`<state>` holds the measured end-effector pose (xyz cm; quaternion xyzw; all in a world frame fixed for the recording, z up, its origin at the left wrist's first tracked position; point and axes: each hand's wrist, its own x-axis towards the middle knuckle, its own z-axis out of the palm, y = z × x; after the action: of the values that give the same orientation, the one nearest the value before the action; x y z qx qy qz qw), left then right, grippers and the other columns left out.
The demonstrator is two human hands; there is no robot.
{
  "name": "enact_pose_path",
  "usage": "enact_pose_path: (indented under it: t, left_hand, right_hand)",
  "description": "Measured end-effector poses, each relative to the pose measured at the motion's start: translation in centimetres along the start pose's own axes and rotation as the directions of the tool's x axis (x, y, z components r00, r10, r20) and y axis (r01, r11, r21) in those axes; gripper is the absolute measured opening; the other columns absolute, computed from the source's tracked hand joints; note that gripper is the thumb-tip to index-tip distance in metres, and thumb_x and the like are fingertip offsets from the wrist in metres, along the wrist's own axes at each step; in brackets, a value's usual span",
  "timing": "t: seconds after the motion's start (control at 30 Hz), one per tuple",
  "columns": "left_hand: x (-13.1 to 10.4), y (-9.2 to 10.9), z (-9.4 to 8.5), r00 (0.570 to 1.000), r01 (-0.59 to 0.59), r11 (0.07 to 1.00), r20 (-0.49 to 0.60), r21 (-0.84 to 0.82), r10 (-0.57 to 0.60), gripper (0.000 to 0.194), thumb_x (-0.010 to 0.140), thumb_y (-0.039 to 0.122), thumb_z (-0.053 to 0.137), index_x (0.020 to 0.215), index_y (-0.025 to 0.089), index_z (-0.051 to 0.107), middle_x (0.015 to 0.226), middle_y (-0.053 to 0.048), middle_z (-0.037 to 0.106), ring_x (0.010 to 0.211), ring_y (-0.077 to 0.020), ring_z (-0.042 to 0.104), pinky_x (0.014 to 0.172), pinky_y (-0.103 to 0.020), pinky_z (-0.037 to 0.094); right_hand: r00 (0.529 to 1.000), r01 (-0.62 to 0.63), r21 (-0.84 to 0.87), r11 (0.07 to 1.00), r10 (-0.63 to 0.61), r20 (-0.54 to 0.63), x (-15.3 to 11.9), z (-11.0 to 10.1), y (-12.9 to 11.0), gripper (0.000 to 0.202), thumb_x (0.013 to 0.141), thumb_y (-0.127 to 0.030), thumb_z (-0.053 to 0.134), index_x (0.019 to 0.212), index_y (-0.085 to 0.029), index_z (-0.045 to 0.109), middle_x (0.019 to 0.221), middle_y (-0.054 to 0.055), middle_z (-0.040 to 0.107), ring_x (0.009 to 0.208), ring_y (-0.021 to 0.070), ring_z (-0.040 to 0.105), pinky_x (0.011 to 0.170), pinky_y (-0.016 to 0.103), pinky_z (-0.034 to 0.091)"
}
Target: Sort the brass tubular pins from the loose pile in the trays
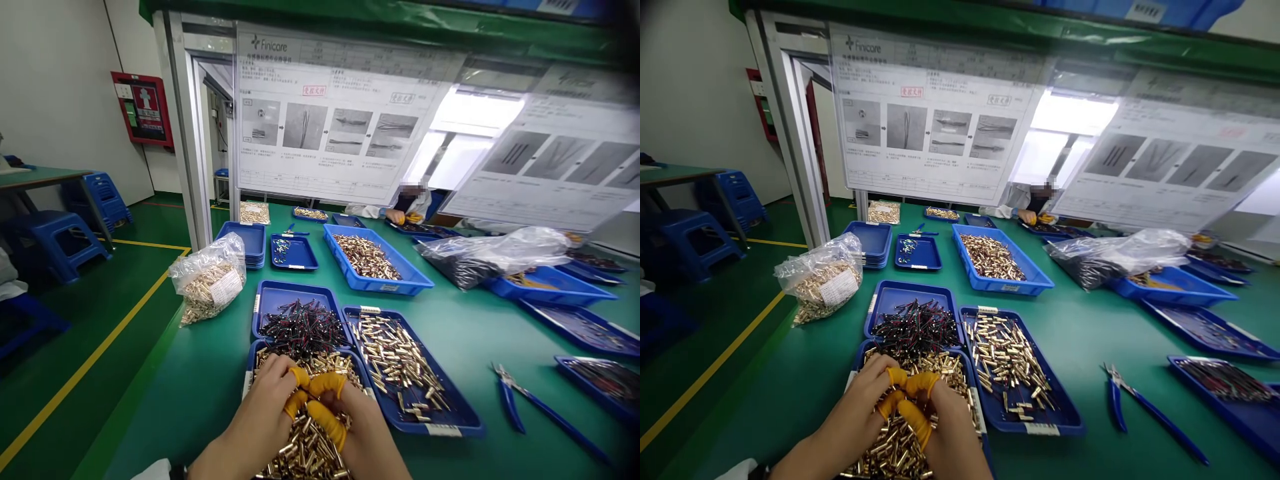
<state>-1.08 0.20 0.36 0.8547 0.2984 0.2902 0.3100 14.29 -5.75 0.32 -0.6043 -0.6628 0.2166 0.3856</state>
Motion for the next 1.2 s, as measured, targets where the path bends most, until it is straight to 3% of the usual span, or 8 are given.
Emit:
enact_pose_path:
  t: [0.17, 0.3, 0.6, 0.7, 0.83, 1.0, 1.1, 1.2]
  left_hand:
    - [0.2, 0.5, 0.2, 0.981, 0.139, 0.947, -0.092, -0.291, -0.172, 0.02, 0.075, 0.002, 0.046, 0.08, 0.018, 0.057, 0.082, -0.003, 0.057, 0.076, -0.0179, 0.053, 0.067, -0.029, 0.044]
    - [0.0, 0.7, 0.7, 0.959, 0.249, 0.848, -0.003, -0.467, -0.283, 0.012, 0.078, 0.013, 0.052, 0.083, 0.019, 0.061, 0.079, -0.002, 0.063, 0.074, -0.0181, 0.058, 0.067, -0.028, 0.046]
    - [0.0, 0.9, 0.3, 0.948, 0.274, 0.913, -0.076, -0.301, -0.31, 0.013, 0.079, 0.017, 0.05, 0.083, 0.019, 0.061, 0.082, -0.004, 0.064, 0.077, -0.0204, 0.058, 0.069, -0.029, 0.047]
    - [0.0, 1.1, 0.3, 0.949, 0.274, 0.929, -0.089, -0.247, -0.303, 0.013, 0.077, 0.015, 0.05, 0.08, 0.02, 0.061, 0.079, -0.002, 0.064, 0.076, -0.0205, 0.059, 0.067, -0.029, 0.047]
    - [0.0, 1.4, 0.4, 0.95, 0.269, 0.938, -0.101, -0.22, -0.296, 0.013, 0.075, 0.013, 0.049, 0.077, 0.019, 0.06, 0.077, -0.002, 0.065, 0.074, -0.0195, 0.059, 0.066, -0.027, 0.047]
    - [0.1, 1.2, 0.1, 0.955, 0.235, 0.948, -0.129, -0.215, -0.267, 0.012, 0.075, 0.012, 0.049, 0.075, 0.019, 0.059, 0.076, -0.002, 0.064, 0.072, -0.0183, 0.059, 0.066, -0.027, 0.046]
    - [0.0, 1.0, -0.1, 0.963, 0.214, 0.957, -0.122, -0.195, -0.241, 0.011, 0.078, 0.016, 0.048, 0.077, 0.019, 0.058, 0.077, -0.002, 0.063, 0.073, -0.0187, 0.058, 0.066, -0.028, 0.045]
    - [0.0, 0.9, -0.5, 0.981, 0.173, 0.966, -0.053, -0.193, -0.186, 0.01, 0.078, 0.015, 0.048, 0.077, 0.019, 0.057, 0.08, -0.002, 0.061, 0.075, -0.0186, 0.056, 0.068, -0.028, 0.044]
  right_hand:
    - [0.999, -0.036, 0.251, 0.967, 0.042, -0.021, -0.4, 0.1, -0.1, 0.017, 0.083, -0.034, 0.054, 0.09, -0.02, 0.054, 0.075, 0.005, 0.063, 0.066, 0.0185, 0.061, 0.061, 0.029, 0.05]
    - [0.995, -0.094, 0.173, 0.98, 0.098, -0.017, -0.6, 0.4, 0.3, 0.02, 0.077, -0.037, 0.062, 0.084, -0.019, 0.057, 0.076, 0.007, 0.066, 0.071, 0.0215, 0.064, 0.063, 0.03, 0.051]
    - [0.993, -0.046, 0.043, 0.998, 0.05, -0.111, -0.8, 0.8, 0.2, 0.022, 0.081, -0.041, 0.054, 0.078, -0.021, 0.061, 0.071, 0.006, 0.067, 0.063, 0.0199, 0.062, 0.057, 0.028, 0.051]
    - [0.993, -0.02, 0.003, 1.0, 0.02, -0.116, -0.8, 1.0, 0.0, 0.019, 0.083, -0.035, 0.05, 0.077, -0.02, 0.062, 0.071, 0.007, 0.066, 0.064, 0.0206, 0.061, 0.057, 0.029, 0.049]
    - [0.993, -0.111, 0.265, 0.958, 0.119, -0.015, -0.5, 0.6, -0.5, 0.012, 0.082, -0.025, 0.051, 0.073, -0.018, 0.057, 0.062, 0.003, 0.063, 0.058, 0.0178, 0.06, 0.055, 0.028, 0.047]
    - [0.962, -0.271, 0.685, 0.676, 0.211, 0.172, 0.0, -0.4, -1.2, 0.02, 0.082, -0.037, 0.055, 0.074, -0.02, 0.048, 0.059, -0.003, 0.059, 0.046, 0.0113, 0.057, 0.051, 0.024, 0.046]
    - [0.951, -0.309, 0.74, 0.597, 0.198, 0.237, 0.3, -0.7, -1.3, 0.023, 0.078, -0.039, 0.061, 0.073, -0.019, 0.05, 0.054, -0.004, 0.059, 0.042, 0.0087, 0.053, 0.05, 0.022, 0.044]
    - [0.942, -0.327, 0.68, 0.657, 0.165, 0.293, 0.5, -0.7, -1.4, 0.025, 0.073, -0.037, 0.065, 0.062, -0.018, 0.055, 0.041, -0.007, 0.051, 0.035, 0.0068, 0.045, 0.046, 0.02, 0.04]
